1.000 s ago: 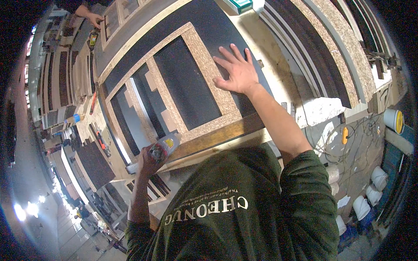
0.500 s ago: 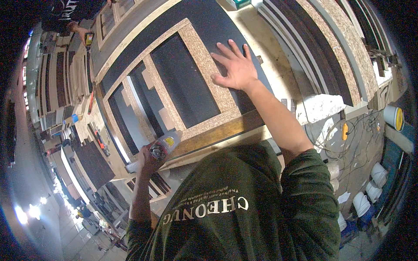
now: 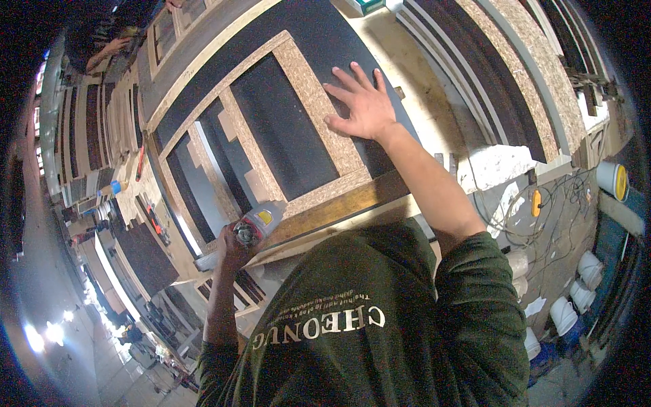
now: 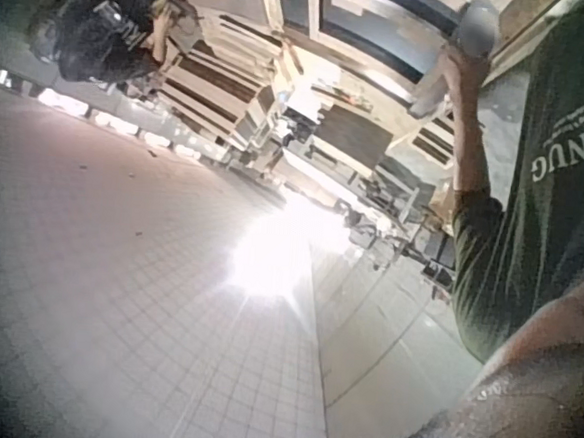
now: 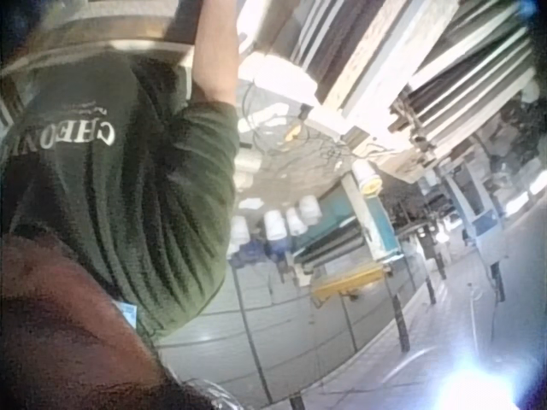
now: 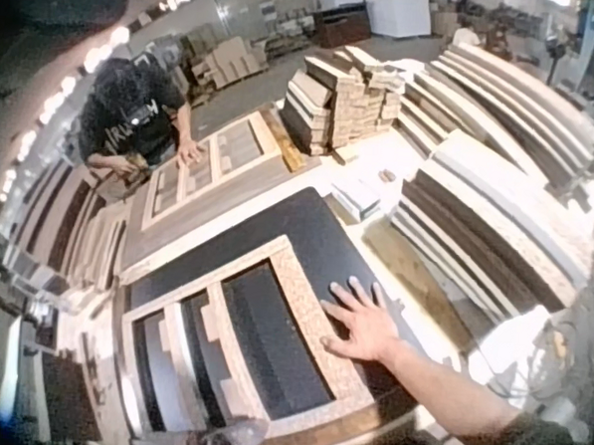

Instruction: Assembling wooden furniture frames using a pneumatic nail gun and wood pieces.

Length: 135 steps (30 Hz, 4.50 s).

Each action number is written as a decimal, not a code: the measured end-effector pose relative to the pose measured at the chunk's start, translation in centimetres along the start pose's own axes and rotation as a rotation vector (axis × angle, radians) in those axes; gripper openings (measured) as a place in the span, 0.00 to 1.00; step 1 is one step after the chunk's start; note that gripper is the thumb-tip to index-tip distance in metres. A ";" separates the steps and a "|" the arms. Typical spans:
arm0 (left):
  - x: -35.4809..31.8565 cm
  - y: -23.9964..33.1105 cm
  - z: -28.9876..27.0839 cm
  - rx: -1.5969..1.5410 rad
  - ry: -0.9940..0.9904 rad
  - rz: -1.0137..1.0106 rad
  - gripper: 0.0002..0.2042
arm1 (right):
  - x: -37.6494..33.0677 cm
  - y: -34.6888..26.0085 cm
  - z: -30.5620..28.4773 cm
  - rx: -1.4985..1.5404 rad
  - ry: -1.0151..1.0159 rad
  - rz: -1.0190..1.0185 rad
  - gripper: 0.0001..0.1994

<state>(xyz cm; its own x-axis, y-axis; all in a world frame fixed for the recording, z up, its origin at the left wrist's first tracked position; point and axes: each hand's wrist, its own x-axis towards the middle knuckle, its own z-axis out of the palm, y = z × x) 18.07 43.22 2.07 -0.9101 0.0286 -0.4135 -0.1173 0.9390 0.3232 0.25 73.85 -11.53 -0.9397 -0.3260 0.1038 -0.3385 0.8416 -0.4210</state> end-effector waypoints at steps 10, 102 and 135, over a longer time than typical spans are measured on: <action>2.2 3.9 0.0 -0.174 -0.109 0.071 0.17 | 0.8 0.5 -1.2 0.155 -0.298 0.044 0.32; 17.0 -40.3 -20.9 -0.149 -0.017 -0.057 0.16 | 20.2 -8.9 5.9 -0.090 0.367 0.879 0.29; 15.6 -38.8 -21.8 -0.166 0.089 0.046 0.15 | 21.0 -16.7 10.4 -0.083 0.182 0.088 0.15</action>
<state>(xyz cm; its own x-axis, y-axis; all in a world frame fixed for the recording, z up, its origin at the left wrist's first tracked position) -0.24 -0.24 1.67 -0.9467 0.0323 -0.3204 -0.1323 0.8681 0.4785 -13.35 48.45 -11.64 -0.9567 -0.1734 0.2339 -0.2510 0.8983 -0.3607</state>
